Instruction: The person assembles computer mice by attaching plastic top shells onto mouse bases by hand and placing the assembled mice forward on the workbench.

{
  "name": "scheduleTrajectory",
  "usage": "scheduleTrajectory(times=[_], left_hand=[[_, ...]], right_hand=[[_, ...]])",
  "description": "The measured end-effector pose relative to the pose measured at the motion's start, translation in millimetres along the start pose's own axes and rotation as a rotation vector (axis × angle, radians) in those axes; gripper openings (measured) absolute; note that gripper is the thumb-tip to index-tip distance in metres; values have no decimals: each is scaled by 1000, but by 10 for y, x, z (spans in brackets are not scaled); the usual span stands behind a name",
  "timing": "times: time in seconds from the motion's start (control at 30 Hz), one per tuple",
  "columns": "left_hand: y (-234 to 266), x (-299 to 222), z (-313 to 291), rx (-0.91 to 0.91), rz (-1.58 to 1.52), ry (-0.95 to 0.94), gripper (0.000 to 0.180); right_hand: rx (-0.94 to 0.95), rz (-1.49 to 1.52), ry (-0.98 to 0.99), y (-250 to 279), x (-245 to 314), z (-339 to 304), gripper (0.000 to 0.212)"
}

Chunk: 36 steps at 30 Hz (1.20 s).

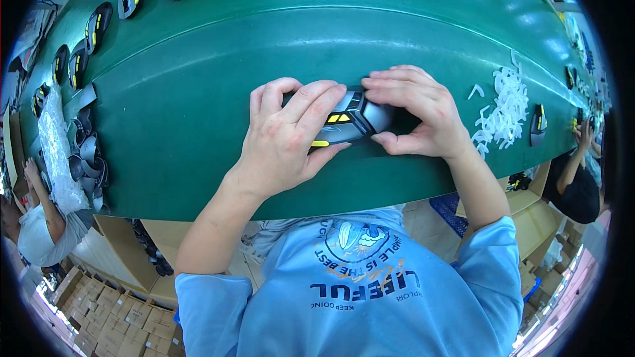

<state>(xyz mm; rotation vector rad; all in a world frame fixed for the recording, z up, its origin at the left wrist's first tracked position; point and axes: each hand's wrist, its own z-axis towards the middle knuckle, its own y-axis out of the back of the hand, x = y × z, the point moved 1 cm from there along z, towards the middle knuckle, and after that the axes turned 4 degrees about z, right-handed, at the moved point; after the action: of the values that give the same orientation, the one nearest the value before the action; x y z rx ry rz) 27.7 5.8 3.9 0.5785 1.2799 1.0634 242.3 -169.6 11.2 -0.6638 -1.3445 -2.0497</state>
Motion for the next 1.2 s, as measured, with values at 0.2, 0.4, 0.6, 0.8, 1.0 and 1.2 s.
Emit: scheduleTrajectory(times=[0.2, 0.4, 0.6, 0.8, 1.0, 1.2], left_hand=[[-9, 3, -12, 11, -6, 8, 75], [-5, 6, -32, 13, -12, 6, 75], [22, 34, -22, 20, -28, -11, 77], [39, 21, -22, 17, -10, -15, 77], [149, 88, 130, -53, -73, -57, 69], [348, -717, 1315, -358, 151, -118, 66]], right_hand=[[190, -39, -35, 34, -20, 59, 62], [99, -156, -33, -38, 34, -36, 61], [63, -109, -141, -46, 114, 9, 56], [21, -138, -100, -75, 39, -44, 55], [-22, -170, -96, -137, 53, -109, 60], [-52, -190, -81, -155, 2, -231, 69]])
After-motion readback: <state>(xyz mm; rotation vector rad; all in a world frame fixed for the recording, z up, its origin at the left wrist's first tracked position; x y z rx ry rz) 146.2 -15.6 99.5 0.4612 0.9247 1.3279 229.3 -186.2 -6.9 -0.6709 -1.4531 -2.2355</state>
